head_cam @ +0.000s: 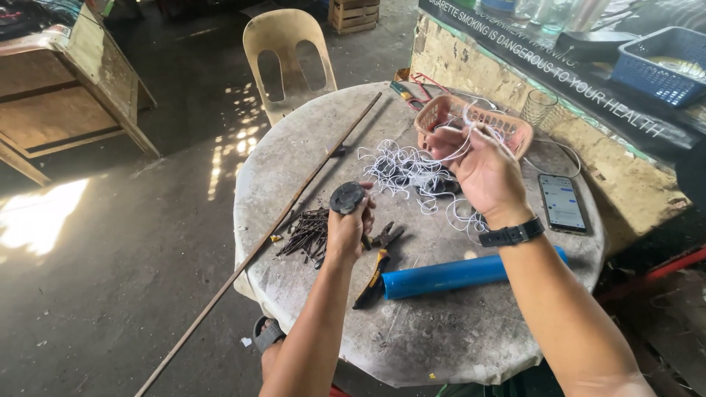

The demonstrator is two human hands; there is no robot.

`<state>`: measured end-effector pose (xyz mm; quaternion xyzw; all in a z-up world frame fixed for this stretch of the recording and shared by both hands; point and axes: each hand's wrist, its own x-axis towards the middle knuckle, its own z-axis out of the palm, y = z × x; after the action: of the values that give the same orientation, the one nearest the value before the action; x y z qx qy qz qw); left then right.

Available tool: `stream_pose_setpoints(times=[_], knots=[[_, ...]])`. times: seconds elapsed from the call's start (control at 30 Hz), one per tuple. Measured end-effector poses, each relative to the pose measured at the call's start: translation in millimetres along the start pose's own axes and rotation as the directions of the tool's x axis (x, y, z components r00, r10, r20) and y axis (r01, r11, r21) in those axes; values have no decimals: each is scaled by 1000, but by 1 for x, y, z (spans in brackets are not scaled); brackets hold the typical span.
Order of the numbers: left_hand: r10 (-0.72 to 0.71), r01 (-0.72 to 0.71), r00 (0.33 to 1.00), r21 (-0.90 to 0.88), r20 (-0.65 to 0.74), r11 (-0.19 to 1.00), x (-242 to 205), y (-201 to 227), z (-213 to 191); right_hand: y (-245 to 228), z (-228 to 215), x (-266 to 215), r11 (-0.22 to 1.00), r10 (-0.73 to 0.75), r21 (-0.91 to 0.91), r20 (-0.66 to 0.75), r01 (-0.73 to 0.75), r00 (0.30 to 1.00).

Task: Assembling candle wicks by attaching metal sustainers using pliers.

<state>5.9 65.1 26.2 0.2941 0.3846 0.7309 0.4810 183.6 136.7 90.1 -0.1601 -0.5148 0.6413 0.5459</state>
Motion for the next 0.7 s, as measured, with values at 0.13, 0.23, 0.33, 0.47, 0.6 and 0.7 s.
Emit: stream_pose_setpoints(times=[0.13, 0.23, 0.33, 0.47, 0.6, 0.7], knots=[[-98, 98, 995, 36, 12, 995, 14, -2, 13, -4, -8, -2, 966, 31, 256, -47, -18, 998], [-151, 137, 984, 135, 95, 981, 37, -20, 29, -10, -9, -9, 956, 43, 293, -47, -27, 998], [-209, 141, 944, 262, 254, 955, 62, -52, 44, -20, -6, -18, 955, 33, 295, -23, -24, 999], [-454, 302, 846, 451, 279, 840, 97, -132, 38, -53, -11, -32, 955, -42, 293, -19, 45, 999], [-577, 404, 804, 579, 144, 708, 96, -141, 28, -96, -12, -45, 963, -96, 257, 33, 84, 995], [-553, 421, 832, 591, 51, 688, 86, -125, 28, -107, -10, -51, 973, -112, 207, 27, 104, 993]])
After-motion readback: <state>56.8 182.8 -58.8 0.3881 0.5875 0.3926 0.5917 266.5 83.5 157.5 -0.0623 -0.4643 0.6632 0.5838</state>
